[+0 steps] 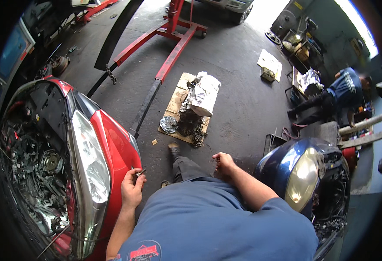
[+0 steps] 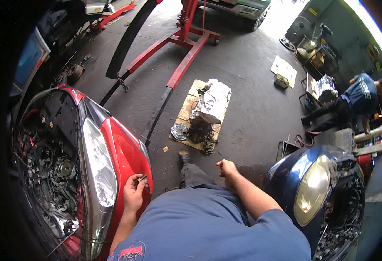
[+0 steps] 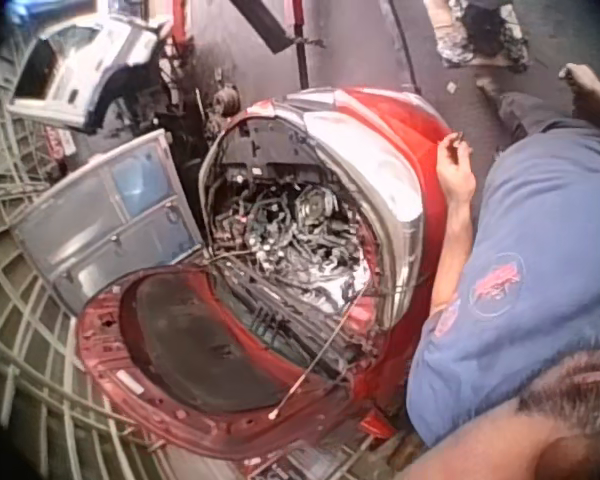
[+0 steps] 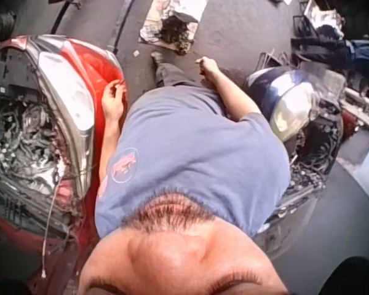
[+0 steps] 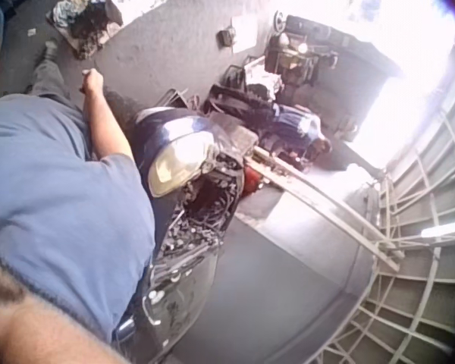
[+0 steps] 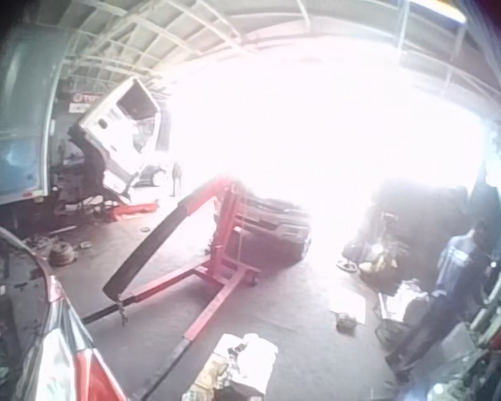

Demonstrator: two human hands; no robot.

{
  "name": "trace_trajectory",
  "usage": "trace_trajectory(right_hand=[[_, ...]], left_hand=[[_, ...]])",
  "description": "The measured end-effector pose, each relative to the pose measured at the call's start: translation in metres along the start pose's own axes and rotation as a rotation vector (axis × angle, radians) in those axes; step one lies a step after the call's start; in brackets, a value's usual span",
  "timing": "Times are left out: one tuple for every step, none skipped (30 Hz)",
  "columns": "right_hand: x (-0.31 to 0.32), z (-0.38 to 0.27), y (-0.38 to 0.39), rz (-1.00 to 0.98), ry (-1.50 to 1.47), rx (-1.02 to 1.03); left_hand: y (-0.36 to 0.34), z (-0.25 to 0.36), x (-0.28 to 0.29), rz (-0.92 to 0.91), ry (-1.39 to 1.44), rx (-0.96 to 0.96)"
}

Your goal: The person sits on the floor and handles a car part, possibly a timing chain, using both hands. They manipulate the chain and other small components, occasionally picking up and inspecting them. The person also briefly stands to look at the car engine before returning to the floor to continue working on the part.

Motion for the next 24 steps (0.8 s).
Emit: trace_trajectory(right_hand=[[0.014,-0.001,0.007,0.029,0.077,0.087],[0.025,-0.001,0.013,0.026,0.105,0.110],[0.031,-0.004,0.017,0.017,0.167,0.140],[0.036,-0.009,0.018,0.007,0.232,0.172],[0.040,-0.015,0.019,0.000,0.274,0.207],[0.043,-0.023,0.018,-0.010,0.319,0.246],[0.042,-0.032,0.014,-0.052,0.348,0.292],[0.045,-0.041,0.008,-0.035,0.404,0.304],[0.046,-0.050,0.000,-0.053,0.448,0.321],[0.047,-0.057,-0.009,-0.077,0.479,0.341],[0.048,-0.064,-0.022,-0.084,0.489,0.331],[0.047,-0.069,-0.035,-0.103,0.453,0.371],[0.046,-0.071,-0.049,-0.112,0.413,0.393],[0.049,-0.079,-0.063,-0.123,0.378,0.413],[0.055,-0.082,-0.078,-0.122,0.486,0.323],[0.059,-0.093,-0.095,-0.142,0.586,0.339],[0.061,-0.101,-0.112,-0.167,0.668,0.327],[0.063,-0.108,-0.125,-0.198,0.753,0.313],[0.062,-0.122,-0.138,-0.188,0.849,0.369],[0.063,-0.139,-0.147,-0.143,0.993,0.455],[0.063,-0.154,-0.157,-0.126,1.021,0.501],[0.061,-0.168,-0.166,-0.108,1.054,0.541],[0.060,-0.179,-0.177,-0.098,0.980,0.494],[0.057,-0.189,-0.188,-0.088,0.889,0.448]], left_hand=[[-0.005,-0.001,-0.015,-0.014,0.004,-0.016],[-0.010,-0.002,-0.027,-0.021,0.003,-0.051],[-0.015,-0.008,-0.038,-0.058,0.047,0.011],[-0.023,-0.014,-0.046,-0.101,0.090,0.055],[-0.030,-0.022,-0.054,-0.134,0.126,0.103],[-0.039,-0.030,-0.061,-0.157,0.121,0.140],[-0.047,-0.039,-0.066,-0.171,0.110,0.188],[-0.054,-0.052,-0.073,-0.174,0.097,0.253],[-0.063,-0.064,-0.081,-0.152,0.112,0.271],[-0.072,-0.078,-0.088,-0.135,0.106,0.311],[-0.081,-0.093,-0.095,-0.111,0.098,0.360],[-0.092,-0.110,-0.102,-0.075,0.091,0.427],[-0.103,-0.126,-0.110,-0.071,0.051,0.453],[-0.113,-0.136,-0.120,-0.089,-0.129,0.388],[-0.121,-0.148,-0.129,-0.093,-0.309,0.357],[-0.128,-0.158,-0.137,-0.095,-0.487,0.283],[-0.130,-0.172,-0.151,-0.170,-0.558,0.244],[-0.125,-0.188,-0.165,-0.270,-0.714,0.293],[-0.114,-0.202,-0.178,-0.411,-0.759,0.401],[-0.105,-0.218,-0.189,-0.590,-0.822,0.587],[-0.105,-0.217,-0.194,-0.501,-0.687,0.503],[-0.102,-0.216,-0.198,-0.444,-0.566,0.498],[-0.104,-0.207,-0.198,-0.354,-0.439,0.404],[-0.100,-0.207,-0.202,-0.452,-0.295,0.536]])
Point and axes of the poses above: each hand's wrist, its own y-axis away from the middle knuckle, its own x-axis out of the back of the hand, z = x × y, the point moved 5 cm from there along -y, towards the middle knuckle, and after that the axes turned 12 degrees about -z, right-handed, at the moved point
